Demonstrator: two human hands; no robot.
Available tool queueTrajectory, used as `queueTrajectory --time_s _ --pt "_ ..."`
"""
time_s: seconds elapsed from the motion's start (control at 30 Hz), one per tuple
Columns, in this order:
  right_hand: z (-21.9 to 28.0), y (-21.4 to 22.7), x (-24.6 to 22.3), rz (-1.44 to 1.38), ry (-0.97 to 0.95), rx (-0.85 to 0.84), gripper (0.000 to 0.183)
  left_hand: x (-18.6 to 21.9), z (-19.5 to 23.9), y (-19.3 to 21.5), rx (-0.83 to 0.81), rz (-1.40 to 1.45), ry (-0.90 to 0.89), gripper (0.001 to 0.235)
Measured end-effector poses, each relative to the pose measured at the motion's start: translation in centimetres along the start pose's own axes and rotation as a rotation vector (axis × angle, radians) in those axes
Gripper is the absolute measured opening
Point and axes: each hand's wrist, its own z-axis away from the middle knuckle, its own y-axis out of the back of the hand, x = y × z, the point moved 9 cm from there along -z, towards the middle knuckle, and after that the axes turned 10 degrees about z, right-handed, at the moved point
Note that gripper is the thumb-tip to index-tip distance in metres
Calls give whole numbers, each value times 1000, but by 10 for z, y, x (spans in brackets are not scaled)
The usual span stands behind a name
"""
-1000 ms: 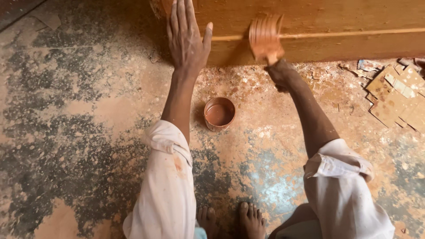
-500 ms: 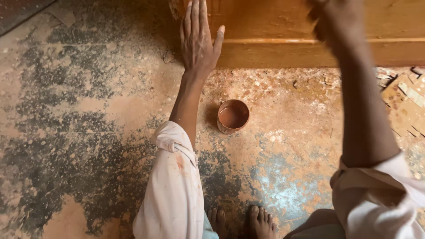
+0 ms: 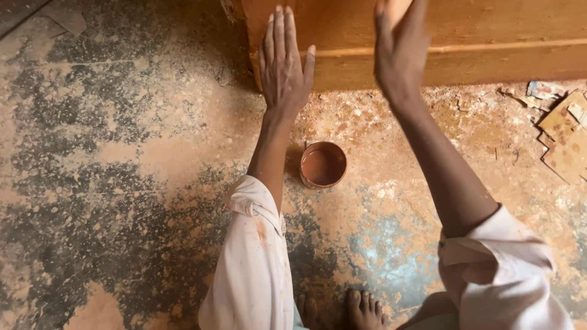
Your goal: The person paints a wooden door with brown paint using a brush. They repeatedly dip the brush into a small container on the floor and apply paint to the lower section of the door, working along the bottom edge and adjacent panel.
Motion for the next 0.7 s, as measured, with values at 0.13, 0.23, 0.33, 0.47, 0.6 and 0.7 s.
queueTrajectory --time_s 0.13,0.23,0.33,0.47,0.6,0.7 --pt "78 -35 55 116 -592 -462 49 1 9 18 37 27 -63 75" --pt "121 -39 66 46 -784 -597 42 0 2 29 32 27 -82 76" --pt "154 -44 68 -84 -986 -707 39 1 -2 28 -29 21 -101 73" --pt "156 -45 47 -240 -1107 -789 30 2 -8 26 -78 -35 -93 68" --pt "80 -27 16 -331 -962 -665 18 5 -10 27 -116 -26 -68 67" --pt "5 5 -10 -147 -723 -557 18 9 -13 36 -86 1 -70 67"
